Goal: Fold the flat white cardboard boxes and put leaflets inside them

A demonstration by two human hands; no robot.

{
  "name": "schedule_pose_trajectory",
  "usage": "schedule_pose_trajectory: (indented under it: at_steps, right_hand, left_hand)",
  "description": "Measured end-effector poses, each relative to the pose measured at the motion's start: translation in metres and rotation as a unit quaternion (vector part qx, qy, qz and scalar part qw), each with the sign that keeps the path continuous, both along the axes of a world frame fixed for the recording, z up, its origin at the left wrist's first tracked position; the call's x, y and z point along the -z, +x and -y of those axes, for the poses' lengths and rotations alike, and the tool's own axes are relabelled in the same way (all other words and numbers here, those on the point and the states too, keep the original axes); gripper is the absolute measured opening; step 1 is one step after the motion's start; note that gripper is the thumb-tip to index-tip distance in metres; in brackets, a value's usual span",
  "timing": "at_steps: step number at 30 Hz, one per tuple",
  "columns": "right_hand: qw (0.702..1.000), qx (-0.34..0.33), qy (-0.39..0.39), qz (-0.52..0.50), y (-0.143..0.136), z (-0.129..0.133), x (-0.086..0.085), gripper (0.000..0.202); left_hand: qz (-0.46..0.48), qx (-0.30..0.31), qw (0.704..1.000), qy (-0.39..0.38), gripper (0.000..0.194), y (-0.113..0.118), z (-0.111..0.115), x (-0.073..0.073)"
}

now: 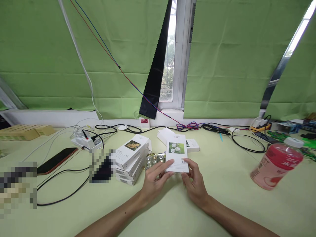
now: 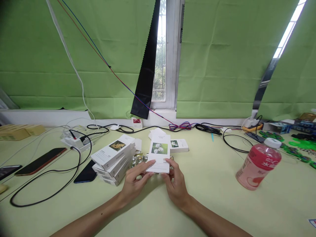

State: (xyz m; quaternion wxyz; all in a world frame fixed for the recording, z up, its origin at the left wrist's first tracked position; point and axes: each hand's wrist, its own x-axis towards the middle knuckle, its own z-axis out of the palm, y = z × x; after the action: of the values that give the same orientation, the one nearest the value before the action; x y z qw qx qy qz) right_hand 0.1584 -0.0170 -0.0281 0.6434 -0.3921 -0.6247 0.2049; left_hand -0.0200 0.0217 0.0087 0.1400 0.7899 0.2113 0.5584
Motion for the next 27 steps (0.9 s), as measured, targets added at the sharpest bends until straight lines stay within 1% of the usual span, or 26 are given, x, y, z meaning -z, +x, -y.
schedule_pose_trajectory:
  at_steps: [15, 22, 27]
  right_hand:
    - [1.000, 0.005, 0.009, 0.007, 0.0008, -0.0015, 0.0016, 0.030]
    - [1.000, 0.008, 0.000, 0.007, 0.0016, -0.0008, 0.0035, 0.031]
    - [1.000, -0.015, 0.001, 0.005, 0.0026, 0.0004, 0.0033, 0.033]
  left_hand:
    - [-0.011, -0.008, 1.000, 0.019, 0.030, 0.0001, 0.0003, -0.0013]
    - [-0.025, 0.001, 0.999, 0.035, 0.030, -0.0017, -0.0020, 0.0037]
    - [-0.020, 0.003, 0.999, 0.041, 0.030, -0.0012, -0.0017, 0.0039]
